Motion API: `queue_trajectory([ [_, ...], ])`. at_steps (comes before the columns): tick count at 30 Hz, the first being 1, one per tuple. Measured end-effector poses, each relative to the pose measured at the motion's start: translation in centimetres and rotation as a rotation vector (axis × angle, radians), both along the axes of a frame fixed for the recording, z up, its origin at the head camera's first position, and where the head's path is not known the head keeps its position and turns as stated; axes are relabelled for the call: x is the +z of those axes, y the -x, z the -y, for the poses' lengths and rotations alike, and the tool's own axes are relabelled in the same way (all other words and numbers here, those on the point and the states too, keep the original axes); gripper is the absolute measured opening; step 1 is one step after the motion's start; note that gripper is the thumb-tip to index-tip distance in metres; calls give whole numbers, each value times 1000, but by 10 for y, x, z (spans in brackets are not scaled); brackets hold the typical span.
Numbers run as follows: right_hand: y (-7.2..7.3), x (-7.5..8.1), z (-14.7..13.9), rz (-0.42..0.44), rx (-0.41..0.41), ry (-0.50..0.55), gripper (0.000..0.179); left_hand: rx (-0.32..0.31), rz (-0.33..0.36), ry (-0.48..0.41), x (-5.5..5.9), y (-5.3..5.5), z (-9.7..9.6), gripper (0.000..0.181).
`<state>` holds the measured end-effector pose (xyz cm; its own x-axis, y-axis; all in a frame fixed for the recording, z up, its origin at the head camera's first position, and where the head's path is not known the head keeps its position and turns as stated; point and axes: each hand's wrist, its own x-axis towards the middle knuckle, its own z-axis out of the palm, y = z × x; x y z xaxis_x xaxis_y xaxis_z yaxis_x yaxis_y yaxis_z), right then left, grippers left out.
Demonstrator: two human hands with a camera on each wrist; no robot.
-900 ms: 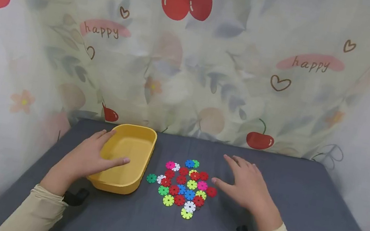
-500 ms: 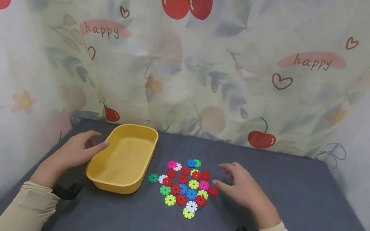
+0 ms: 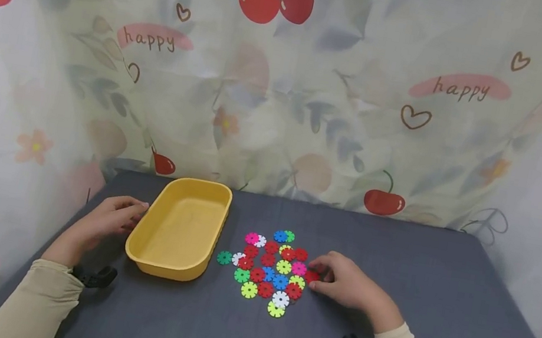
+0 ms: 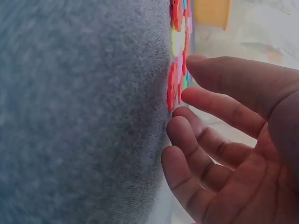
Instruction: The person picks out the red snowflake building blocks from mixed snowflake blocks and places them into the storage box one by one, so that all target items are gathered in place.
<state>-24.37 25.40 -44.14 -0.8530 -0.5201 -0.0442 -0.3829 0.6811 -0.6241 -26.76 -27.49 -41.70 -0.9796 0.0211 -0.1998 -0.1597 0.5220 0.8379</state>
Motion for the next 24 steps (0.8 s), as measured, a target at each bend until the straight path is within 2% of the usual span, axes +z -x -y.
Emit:
queue_trajectory([
  [13,-2,-2,2,-3,11,-23,32,-42,22,-122,-10,4,3,51],
  [19,-1,-1,3,-19,15,-43,21,-33,14,-143,-9,5,3,48],
  [24,0,0,2,-34,18,-53,19,-32,7,-149,-6,5,2,46],
])
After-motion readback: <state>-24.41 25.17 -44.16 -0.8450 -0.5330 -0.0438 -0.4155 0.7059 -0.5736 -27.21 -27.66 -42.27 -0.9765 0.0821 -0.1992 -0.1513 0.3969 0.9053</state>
